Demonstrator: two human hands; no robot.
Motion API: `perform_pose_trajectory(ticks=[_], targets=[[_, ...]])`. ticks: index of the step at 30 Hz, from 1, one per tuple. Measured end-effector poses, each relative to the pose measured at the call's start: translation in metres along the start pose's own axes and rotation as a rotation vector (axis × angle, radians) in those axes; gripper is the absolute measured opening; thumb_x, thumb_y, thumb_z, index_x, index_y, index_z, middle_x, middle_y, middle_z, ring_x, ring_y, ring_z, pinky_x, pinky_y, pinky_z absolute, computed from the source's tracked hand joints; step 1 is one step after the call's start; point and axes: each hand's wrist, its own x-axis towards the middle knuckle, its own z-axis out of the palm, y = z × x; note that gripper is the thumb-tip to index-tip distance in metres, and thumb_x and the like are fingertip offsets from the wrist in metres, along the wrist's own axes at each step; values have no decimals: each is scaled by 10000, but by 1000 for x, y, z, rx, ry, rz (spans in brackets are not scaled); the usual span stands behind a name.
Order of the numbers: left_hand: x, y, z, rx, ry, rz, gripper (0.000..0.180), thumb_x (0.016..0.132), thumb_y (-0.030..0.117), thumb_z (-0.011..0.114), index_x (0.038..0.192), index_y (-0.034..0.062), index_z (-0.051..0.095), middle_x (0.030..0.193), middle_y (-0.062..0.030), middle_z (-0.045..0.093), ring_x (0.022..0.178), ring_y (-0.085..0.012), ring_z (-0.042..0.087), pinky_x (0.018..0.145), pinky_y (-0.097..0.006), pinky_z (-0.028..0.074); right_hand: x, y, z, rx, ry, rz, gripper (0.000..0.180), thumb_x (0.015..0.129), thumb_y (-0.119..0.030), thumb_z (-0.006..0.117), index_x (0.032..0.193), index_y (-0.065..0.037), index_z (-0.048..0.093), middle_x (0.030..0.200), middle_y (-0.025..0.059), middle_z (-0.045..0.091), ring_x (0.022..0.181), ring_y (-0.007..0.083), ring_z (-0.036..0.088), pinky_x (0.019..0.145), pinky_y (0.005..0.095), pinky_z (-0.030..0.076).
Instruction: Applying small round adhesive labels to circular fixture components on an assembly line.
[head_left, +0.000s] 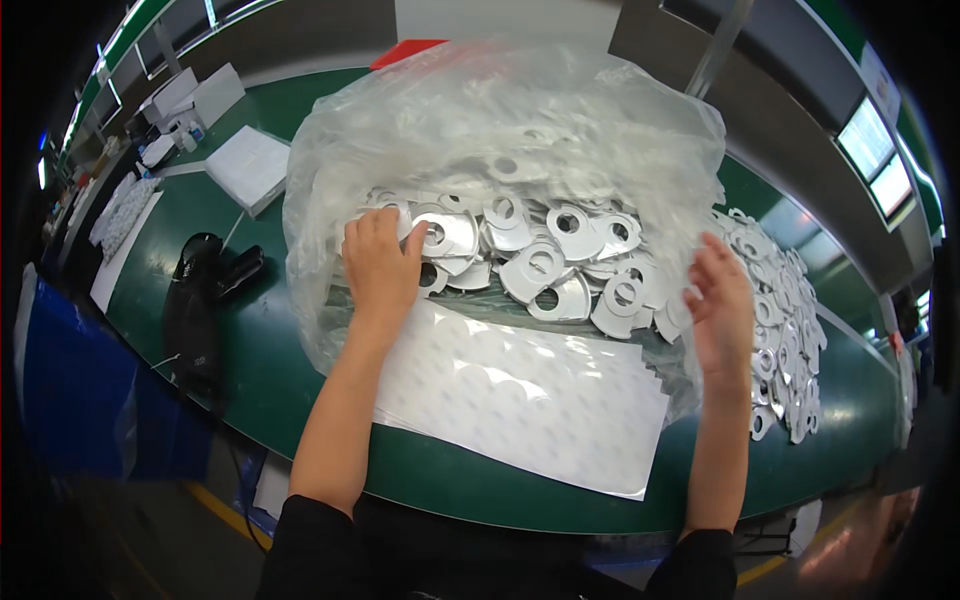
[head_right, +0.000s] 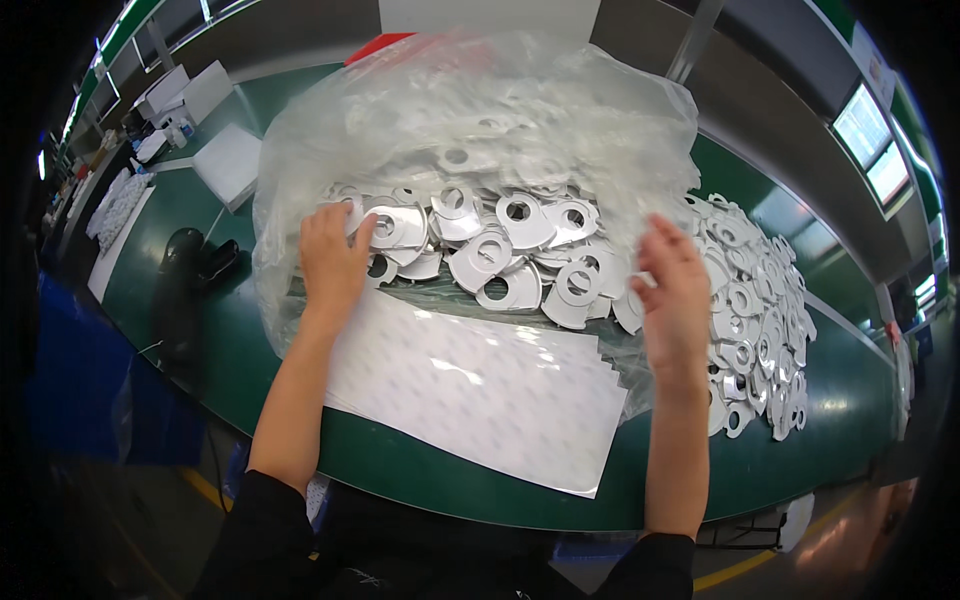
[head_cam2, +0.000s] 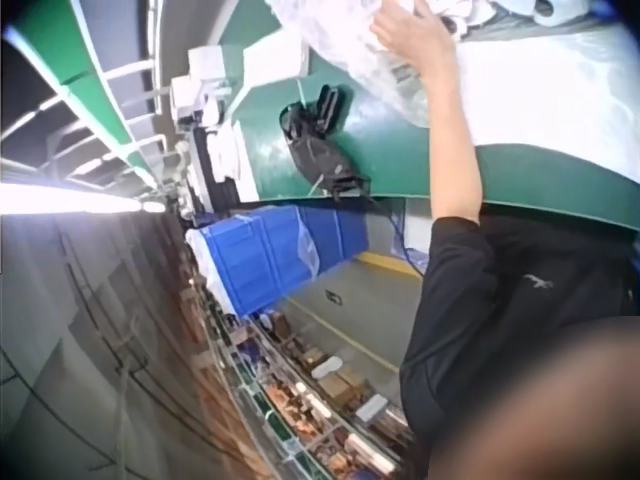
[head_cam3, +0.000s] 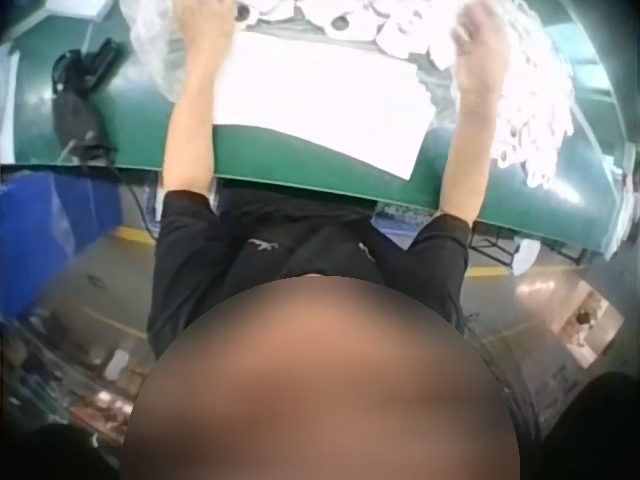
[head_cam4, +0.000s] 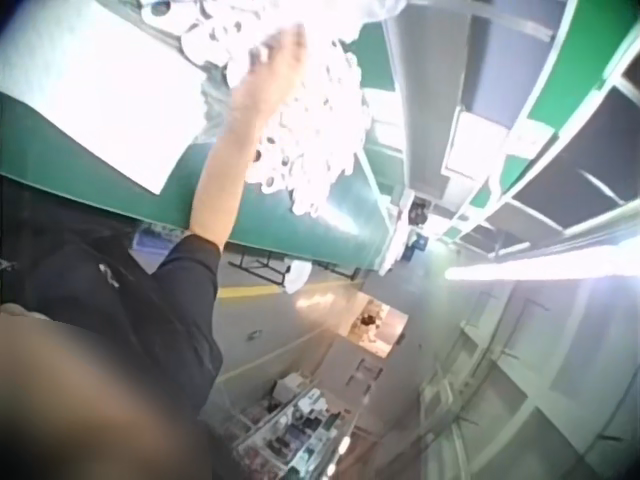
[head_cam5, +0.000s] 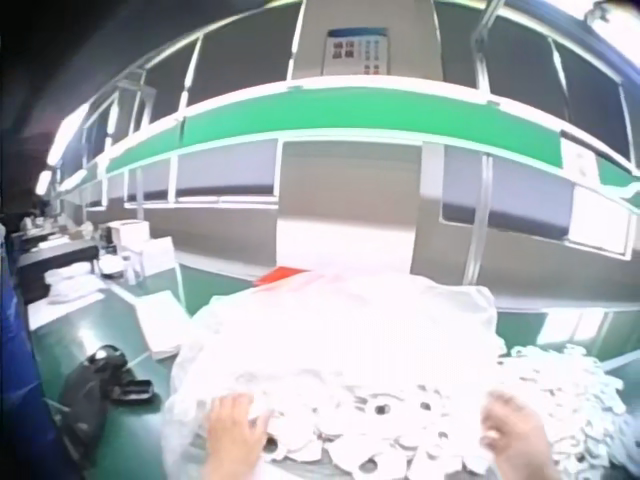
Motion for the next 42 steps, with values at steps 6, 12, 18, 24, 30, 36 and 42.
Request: perform_pose_trajectory(ticks=[6,12,18,24,30,36,42], targets=[[-1,0,-3,-60,-17,-39,287,781,155,635,1017,11,561,1052,-155,560,1002,-346,481,864,-427,392,-55,35,54,-939,-797,-210,152,800,-129,667,934,-57,655,824,75,635,753,194,613,637,283,476],[3,11,-28,-98,-119,-65,268,715,78,627,950,7,520,1007,-165,536,979,-358,479,855,-425,383,-85,57,67,-1158,-922,-288,286,752,-199,691,982,-65,587,926,79,567,895,268,547,723,377,471],[-13,52,-28,-856,-242,-101,420,752,34,593,1149,28,457,1130,-132,512,1009,-248,530,824,-326,470,-75,48,59,-1210,-988,-116,353,693,-104,726,981,-49,530,977,91,533,956,277,521,742,390,475],[-57,85,-12,-2034,-940,-856,295,896,202,389,1160,76,425,1230,-186,485,1070,-289,530,771,-388,503,-75,45,54,-1160,-1012,-101,273,677,-57,715,891,-31,548,977,115,539,964,294,519,765,395,485],[-68,82,13,-2170,-1110,-997,478,978,494,192,1083,101,444,1154,-188,535,962,-282,576,663,-347,477,-87,45,58,-1303,-886,-308,186,709,-84,693,821,-32,553,975,105,539,928,302,532,744,382,478],[-76,89,12,-1983,-1048,-929,542,965,538,175,1137,96,438,1102,-171,567,929,-238,580,637,-307,439,-78,3,55,-1203,-1044,-323,159,739,-103,675,815,-48,546,912,94,548,887,281,545,694,382,471],[-74,95,3,-1769,-1097,-912,619,960,551,157,1220,82,466,1097,-125,590,934,-209,575,681,-300,437,-52,-7,55,-632,-712,-284,73,819,-41,623,826,-18,555,857,59,533,752,159,528,633,263,446]])
